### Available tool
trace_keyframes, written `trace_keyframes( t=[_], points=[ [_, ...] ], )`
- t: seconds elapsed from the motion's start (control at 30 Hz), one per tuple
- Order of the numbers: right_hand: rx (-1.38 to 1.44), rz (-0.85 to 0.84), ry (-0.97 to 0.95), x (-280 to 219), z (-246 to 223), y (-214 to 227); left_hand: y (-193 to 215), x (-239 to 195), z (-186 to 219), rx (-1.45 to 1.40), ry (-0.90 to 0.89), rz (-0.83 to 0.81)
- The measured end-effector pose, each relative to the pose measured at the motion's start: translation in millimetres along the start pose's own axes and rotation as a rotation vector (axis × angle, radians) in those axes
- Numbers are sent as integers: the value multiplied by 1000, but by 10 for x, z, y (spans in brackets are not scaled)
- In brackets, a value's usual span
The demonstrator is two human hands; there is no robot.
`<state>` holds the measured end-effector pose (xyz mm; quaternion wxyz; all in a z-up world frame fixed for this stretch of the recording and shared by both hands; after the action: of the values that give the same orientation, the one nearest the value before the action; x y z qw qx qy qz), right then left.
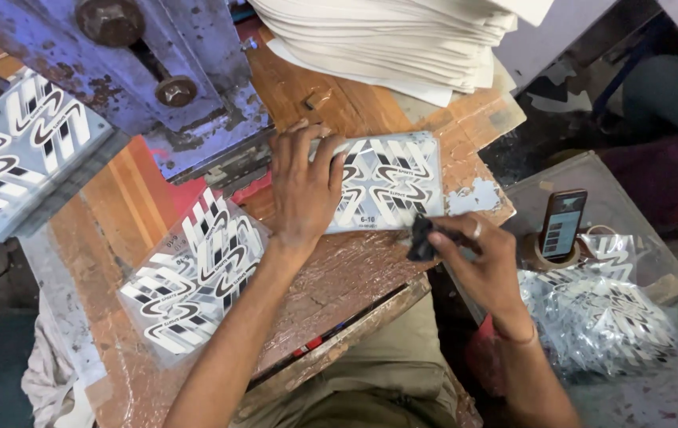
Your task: Cleaning ink residue or dust from printed stickers using a small cloth at a printing shop workbench.
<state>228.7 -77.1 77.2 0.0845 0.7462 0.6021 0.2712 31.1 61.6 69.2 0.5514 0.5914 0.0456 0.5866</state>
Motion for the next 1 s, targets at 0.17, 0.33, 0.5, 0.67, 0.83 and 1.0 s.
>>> trace_keyframes(
  t=[0.17,0.33,0.5,0.67,0.83,1.0],
  points=[
    [107,98,-194,-477,448,231,430,149,141,-48,19,-21],
    [282,163,-263,-736,687,244,648,-88,16,-553,482,-21],
    [423,175,-563,-973,940,-62,-5,-1223,402,-1137,1136,-118],
    [618,104,-585,-1030,904,-340,5,-1504,658,-1294,1141,274],
    [634,149,-542,-958,750,-257,-497,-1441,890,-1373,1229,94],
    [608,247,-486,-1083,1119,145,-725,-1317,1309,-1326,700,-911]
  ],
)
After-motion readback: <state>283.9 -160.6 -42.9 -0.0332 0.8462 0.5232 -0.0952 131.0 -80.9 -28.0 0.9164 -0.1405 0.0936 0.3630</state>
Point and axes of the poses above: each hand's wrist, its own x-axis towards the middle knuckle, its own y-axis out of the back of the hand, z = x × y, the point moved 10 cm from there along x, towards the middle knuckle, and after that the axes turned 8 degrees about x, right-handed, at the moved point
